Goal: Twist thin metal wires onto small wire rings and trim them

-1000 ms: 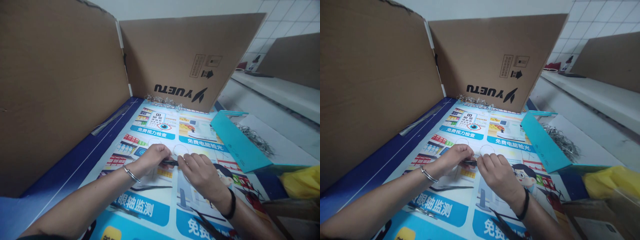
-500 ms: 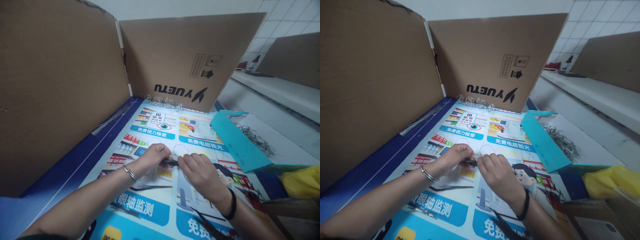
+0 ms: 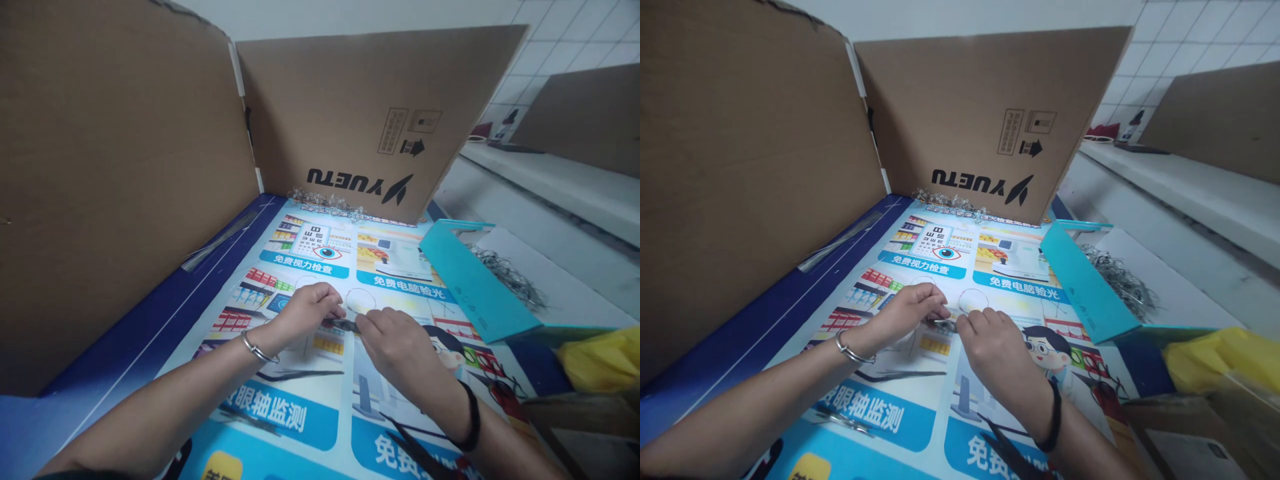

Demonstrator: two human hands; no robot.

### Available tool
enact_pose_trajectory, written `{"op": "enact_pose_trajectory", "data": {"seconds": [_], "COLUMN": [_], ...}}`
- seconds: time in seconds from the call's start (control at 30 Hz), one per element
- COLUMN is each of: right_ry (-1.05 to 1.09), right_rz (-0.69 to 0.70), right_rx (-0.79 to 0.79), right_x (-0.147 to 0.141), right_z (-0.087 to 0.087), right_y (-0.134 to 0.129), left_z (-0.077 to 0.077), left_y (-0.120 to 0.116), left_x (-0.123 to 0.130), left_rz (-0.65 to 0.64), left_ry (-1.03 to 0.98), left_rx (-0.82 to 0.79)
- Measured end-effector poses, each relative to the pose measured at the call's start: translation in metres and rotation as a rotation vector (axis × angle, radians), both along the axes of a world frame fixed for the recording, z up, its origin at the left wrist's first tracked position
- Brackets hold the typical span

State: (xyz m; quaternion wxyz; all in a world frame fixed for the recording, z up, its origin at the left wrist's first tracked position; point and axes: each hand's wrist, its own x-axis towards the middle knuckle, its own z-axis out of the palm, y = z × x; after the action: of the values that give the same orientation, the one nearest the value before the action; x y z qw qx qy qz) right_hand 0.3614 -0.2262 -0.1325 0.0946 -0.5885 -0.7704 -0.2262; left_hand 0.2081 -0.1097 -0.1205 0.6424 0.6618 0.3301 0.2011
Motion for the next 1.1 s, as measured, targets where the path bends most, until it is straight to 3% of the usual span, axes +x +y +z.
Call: {"op": "enact_pose_trajectory", "data": {"seconds": [0.67,0.93,1.1], "right_ry": [0.183,0.187,0.245], "right_rz": [-0.132,-0.129,-0.078], "right_rx": [-0.302,-0.285,-0.158], "right_x": [-0.01,-0.008,-0.008], "right_z": [0.016,0.013,0.002], "right_y": [-0.004,-0.002,-0.001], "left_z": [0.002,0.006,0.015], "left_y": [0.002,0.001,0.01], "left_x": [-0.007,-0.007,-0.012], "left_rz": [-0.153,-0.191,-0.184], "left_ry": [0.071,0.072,0.045], "left_rx": [0.385,0.422,0.405]}}
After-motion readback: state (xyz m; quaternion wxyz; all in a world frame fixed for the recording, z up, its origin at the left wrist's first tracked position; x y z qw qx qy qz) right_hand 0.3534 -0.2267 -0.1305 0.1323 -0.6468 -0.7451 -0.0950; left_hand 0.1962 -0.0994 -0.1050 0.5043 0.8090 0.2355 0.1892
